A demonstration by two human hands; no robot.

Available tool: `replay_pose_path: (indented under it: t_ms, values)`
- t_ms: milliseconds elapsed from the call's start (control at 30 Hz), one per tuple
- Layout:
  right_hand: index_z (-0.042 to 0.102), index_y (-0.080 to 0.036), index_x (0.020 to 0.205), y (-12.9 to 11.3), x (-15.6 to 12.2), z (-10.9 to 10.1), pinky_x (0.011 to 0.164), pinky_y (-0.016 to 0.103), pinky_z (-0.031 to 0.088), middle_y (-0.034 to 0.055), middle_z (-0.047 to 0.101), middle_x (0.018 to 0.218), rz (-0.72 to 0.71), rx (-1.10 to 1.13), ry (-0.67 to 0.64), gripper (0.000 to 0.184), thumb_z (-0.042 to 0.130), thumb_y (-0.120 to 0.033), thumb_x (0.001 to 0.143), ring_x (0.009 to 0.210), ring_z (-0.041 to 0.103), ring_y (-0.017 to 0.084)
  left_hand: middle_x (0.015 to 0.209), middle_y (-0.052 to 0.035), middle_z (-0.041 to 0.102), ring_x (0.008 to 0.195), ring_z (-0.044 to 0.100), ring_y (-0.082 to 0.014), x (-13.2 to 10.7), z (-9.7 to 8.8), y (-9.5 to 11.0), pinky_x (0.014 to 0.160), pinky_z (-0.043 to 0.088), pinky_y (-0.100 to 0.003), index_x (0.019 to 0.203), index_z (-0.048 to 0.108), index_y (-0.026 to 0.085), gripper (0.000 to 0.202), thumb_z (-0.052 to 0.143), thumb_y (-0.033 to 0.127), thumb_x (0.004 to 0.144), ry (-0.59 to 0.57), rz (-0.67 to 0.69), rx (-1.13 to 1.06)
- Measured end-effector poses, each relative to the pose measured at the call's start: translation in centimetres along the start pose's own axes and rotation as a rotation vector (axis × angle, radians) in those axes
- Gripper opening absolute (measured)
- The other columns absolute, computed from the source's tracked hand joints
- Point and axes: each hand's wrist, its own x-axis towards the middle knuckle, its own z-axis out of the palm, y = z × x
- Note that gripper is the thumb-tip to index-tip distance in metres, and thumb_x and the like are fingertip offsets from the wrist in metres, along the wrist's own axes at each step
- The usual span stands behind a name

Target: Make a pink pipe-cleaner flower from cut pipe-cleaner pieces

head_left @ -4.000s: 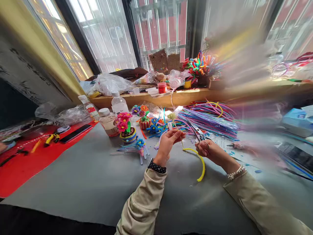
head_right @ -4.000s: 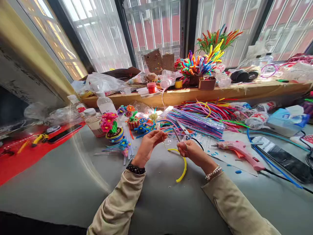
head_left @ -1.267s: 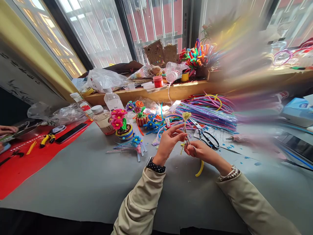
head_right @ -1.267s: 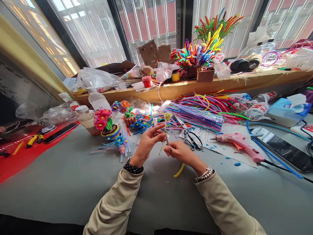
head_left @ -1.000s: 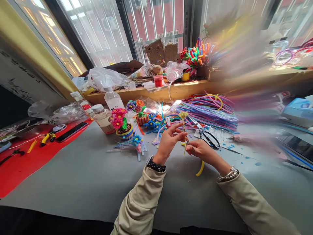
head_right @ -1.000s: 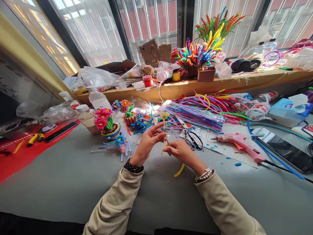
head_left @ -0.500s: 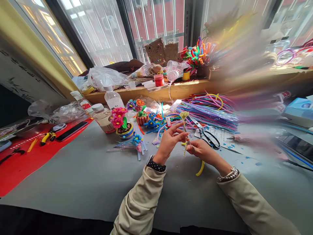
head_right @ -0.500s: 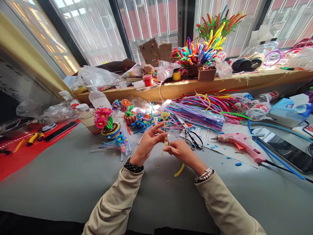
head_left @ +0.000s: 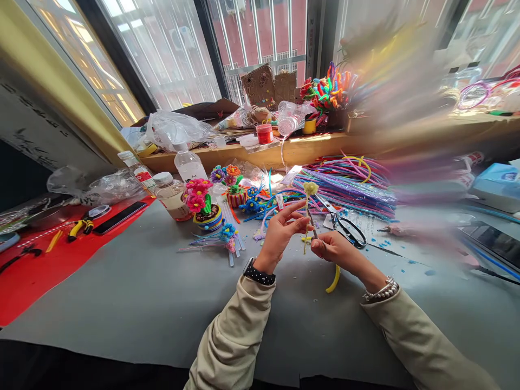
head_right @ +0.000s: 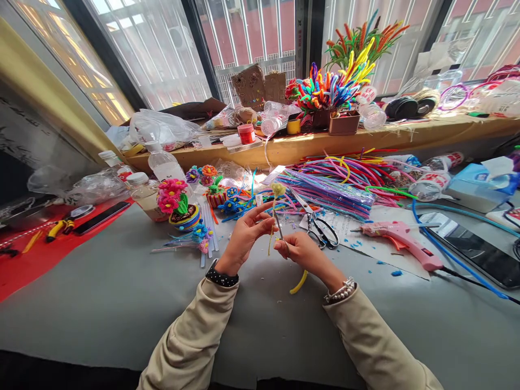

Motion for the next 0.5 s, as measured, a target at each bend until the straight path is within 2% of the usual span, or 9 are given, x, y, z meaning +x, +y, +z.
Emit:
replay_pose_path:
  t_ms: [100, 233, 500]
  values:
    - [0.041, -0.016, 0.054, -0.12, -0.08, 0.00, 0.041, 0.022, 0.019, -0.0043, 0.030, 0.046, -0.017, 0.018, -0.077, 0.061, 0.027, -0.074, 0.065, 0.044, 0.026, 0.007, 0.067, 0.0035, 0.053, 0.061, 0.059, -0.0114, 0.00, -0.04, -0.07, 0.064, 0.044, -0.025, 0.103, 0.057, 0.020, 0.043, 0.067, 0.024, 0.061, -0.001, -0.010, -0.025]
    - [0.041, -0.016, 0.059, -0.19, -0.10, 0.09, 0.041, 0.021, 0.020, -0.0044, 0.030, 0.048, -0.021, 0.062, -0.117, 0.064, 0.021, -0.077, 0.063, 0.045, 0.026, 0.007, 0.067, 0.0030, 0.053, 0.062, 0.059, -0.0110, -0.01, -0.04, -0.08, 0.065, 0.044, -0.025, 0.104, 0.057, 0.019, 0.044, 0.067, 0.023, 0.061, -0.024, -0.021, -0.051]
    - [0.040, -0.016, 0.058, -0.25, -0.17, -0.01, 0.041, 0.021, 0.018, -0.0052, 0.030, 0.047, -0.053, 0.149, -0.135, 0.062, 0.026, -0.076, 0.063, 0.044, 0.025, 0.006, 0.067, 0.0028, 0.053, 0.060, 0.057, -0.0097, -0.05, 0.04, -0.02, 0.063, 0.044, -0.025, 0.108, 0.052, 0.017, 0.047, 0.065, 0.021, 0.063, -0.067, -0.015, -0.072]
